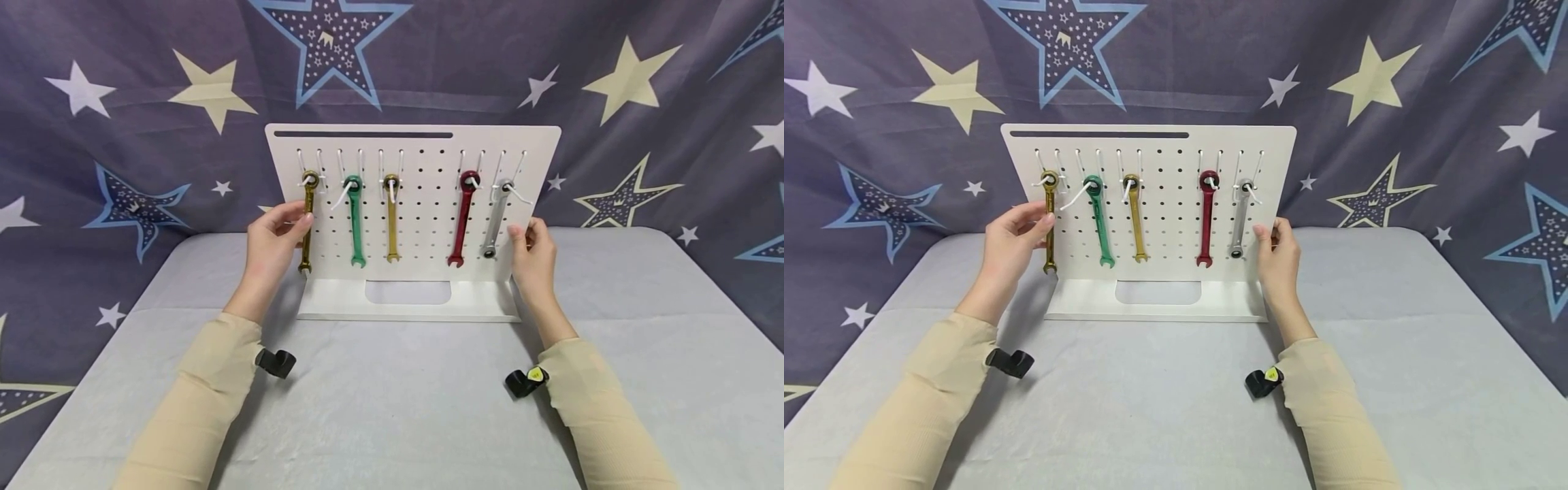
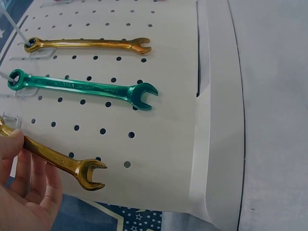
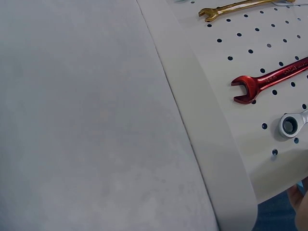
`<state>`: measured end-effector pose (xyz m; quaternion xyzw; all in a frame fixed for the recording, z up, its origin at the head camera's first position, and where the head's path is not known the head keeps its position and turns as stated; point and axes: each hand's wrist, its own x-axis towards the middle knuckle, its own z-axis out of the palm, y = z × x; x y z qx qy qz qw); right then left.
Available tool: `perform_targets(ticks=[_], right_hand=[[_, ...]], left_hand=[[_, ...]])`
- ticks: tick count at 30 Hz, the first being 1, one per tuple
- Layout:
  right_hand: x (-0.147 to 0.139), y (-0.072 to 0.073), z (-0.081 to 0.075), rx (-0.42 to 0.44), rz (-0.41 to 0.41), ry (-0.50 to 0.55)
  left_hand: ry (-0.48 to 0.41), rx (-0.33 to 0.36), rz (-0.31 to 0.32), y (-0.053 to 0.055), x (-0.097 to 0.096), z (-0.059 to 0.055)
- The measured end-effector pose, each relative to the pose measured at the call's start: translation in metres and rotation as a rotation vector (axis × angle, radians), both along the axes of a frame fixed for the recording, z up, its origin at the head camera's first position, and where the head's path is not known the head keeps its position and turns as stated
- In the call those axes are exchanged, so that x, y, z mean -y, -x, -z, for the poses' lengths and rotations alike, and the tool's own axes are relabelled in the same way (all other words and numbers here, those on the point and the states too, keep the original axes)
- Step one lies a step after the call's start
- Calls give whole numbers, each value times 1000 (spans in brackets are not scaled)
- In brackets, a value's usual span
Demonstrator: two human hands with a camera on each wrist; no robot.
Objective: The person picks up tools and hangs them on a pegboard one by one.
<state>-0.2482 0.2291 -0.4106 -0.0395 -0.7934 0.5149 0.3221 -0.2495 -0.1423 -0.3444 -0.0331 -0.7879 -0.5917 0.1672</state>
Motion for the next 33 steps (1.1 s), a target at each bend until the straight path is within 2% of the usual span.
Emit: perform_targets(ticks=[5, 14, 20, 33], right_hand=[[0, 0, 0, 2, 3, -7], [1, 0, 0, -21, 4, -13], [-1, 1, 3, -55, 1, -14], [-1, 0, 2, -52, -3, -7]], left_hand=[[-34, 12, -2, 3, -2, 3], [-139, -17, 1, 10, -5, 12], [-129, -41, 9, 10, -6, 15], [-72, -41, 18, 8, -2, 22]])
